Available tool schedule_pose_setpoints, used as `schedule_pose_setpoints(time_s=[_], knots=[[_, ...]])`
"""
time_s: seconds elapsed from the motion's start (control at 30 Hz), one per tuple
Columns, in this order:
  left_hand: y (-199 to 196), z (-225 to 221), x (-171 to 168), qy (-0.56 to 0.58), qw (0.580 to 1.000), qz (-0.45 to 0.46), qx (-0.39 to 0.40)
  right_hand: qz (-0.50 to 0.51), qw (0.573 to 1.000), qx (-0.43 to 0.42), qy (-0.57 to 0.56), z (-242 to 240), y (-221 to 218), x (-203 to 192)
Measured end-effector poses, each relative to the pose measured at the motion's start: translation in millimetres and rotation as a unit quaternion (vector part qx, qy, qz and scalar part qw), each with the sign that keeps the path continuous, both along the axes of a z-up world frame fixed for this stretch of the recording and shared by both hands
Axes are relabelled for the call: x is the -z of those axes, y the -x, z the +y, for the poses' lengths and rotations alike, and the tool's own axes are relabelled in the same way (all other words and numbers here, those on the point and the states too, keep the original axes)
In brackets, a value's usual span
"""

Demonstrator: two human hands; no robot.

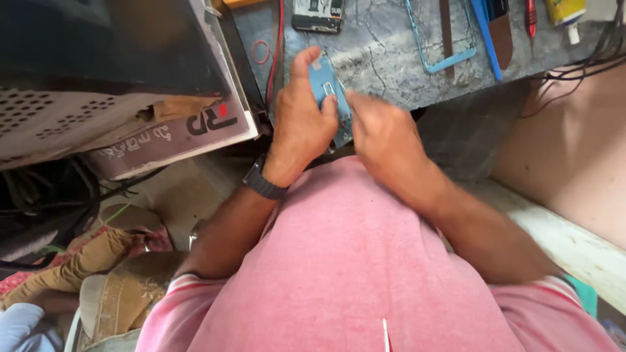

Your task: The person uses a thin metal tool to scrape and clean the edges of a mobile phone chassis while holding it by hand on a repair bench.

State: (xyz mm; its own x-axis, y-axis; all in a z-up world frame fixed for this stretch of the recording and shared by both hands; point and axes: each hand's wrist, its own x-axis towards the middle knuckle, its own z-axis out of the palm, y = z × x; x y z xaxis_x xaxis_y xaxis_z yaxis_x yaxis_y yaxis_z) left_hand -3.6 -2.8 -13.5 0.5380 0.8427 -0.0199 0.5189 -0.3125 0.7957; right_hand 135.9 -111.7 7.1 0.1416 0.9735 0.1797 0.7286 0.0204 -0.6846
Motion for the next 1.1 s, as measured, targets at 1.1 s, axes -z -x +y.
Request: schedule_pose_setpoints(time_s=[1.1], knots=[[3, -2, 4, -0.025, 0.999, -0.028, -0.009, 0.171, 0.969, 0.053, 0.168, -48, -10, -28]])
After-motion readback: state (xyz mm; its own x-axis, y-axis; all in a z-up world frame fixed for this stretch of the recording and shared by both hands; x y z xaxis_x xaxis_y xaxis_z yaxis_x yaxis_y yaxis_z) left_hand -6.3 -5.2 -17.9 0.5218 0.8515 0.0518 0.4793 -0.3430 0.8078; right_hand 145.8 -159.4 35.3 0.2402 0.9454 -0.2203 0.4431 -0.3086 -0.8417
